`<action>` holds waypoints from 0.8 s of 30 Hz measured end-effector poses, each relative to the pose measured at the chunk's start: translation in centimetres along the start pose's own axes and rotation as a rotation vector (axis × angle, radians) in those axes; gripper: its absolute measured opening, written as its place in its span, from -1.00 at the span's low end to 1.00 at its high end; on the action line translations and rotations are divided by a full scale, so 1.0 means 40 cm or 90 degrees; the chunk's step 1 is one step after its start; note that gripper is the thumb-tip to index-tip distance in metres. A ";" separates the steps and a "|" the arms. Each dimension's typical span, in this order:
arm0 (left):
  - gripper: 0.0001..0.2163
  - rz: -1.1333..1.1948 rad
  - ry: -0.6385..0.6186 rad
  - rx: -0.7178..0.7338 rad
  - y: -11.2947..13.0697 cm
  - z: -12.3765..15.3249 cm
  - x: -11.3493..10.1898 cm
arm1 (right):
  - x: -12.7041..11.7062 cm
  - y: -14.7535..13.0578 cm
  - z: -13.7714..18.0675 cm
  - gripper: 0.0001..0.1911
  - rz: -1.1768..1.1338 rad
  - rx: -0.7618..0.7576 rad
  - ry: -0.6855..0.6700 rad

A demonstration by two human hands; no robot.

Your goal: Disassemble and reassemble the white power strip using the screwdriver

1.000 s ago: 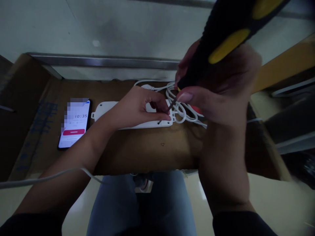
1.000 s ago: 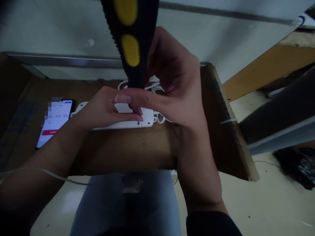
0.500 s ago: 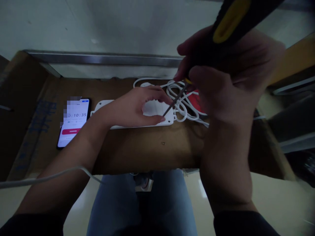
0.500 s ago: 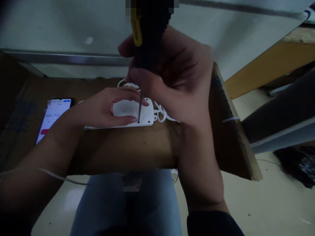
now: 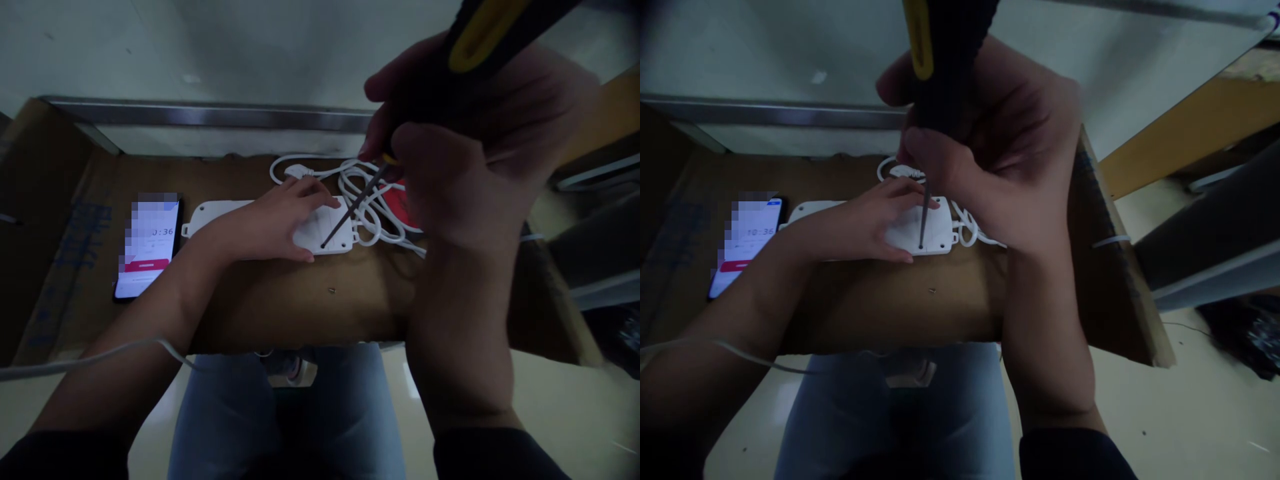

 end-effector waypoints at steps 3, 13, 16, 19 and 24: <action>-0.26 0.009 0.003 -0.005 -0.001 0.001 -0.002 | 0.005 0.001 -0.003 -0.85 -0.049 0.004 -0.015; -0.31 0.035 -0.013 -0.024 -0.002 0.000 -0.005 | -0.002 -0.009 -0.014 -0.73 -0.078 0.002 0.008; -0.37 0.070 -0.019 -0.017 -0.002 0.002 -0.006 | -0.012 -0.006 -0.023 -0.71 -0.084 -0.044 0.008; -0.49 0.131 -0.027 0.005 0.008 0.003 -0.008 | -0.042 0.009 -0.034 -0.69 -0.070 -0.063 0.035; -0.77 0.182 -0.024 0.004 0.022 0.000 -0.020 | -0.087 0.018 -0.049 -0.60 -0.024 -0.091 0.050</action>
Point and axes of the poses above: each hand's wrist, its own z-axis away from the middle knuckle, its own x-axis out of the palm, y = z × x, the point moved 9 cm from there along -z, towards the middle knuckle, and after that the axes turned 3 degrees about -z, right-handed, at the moved point
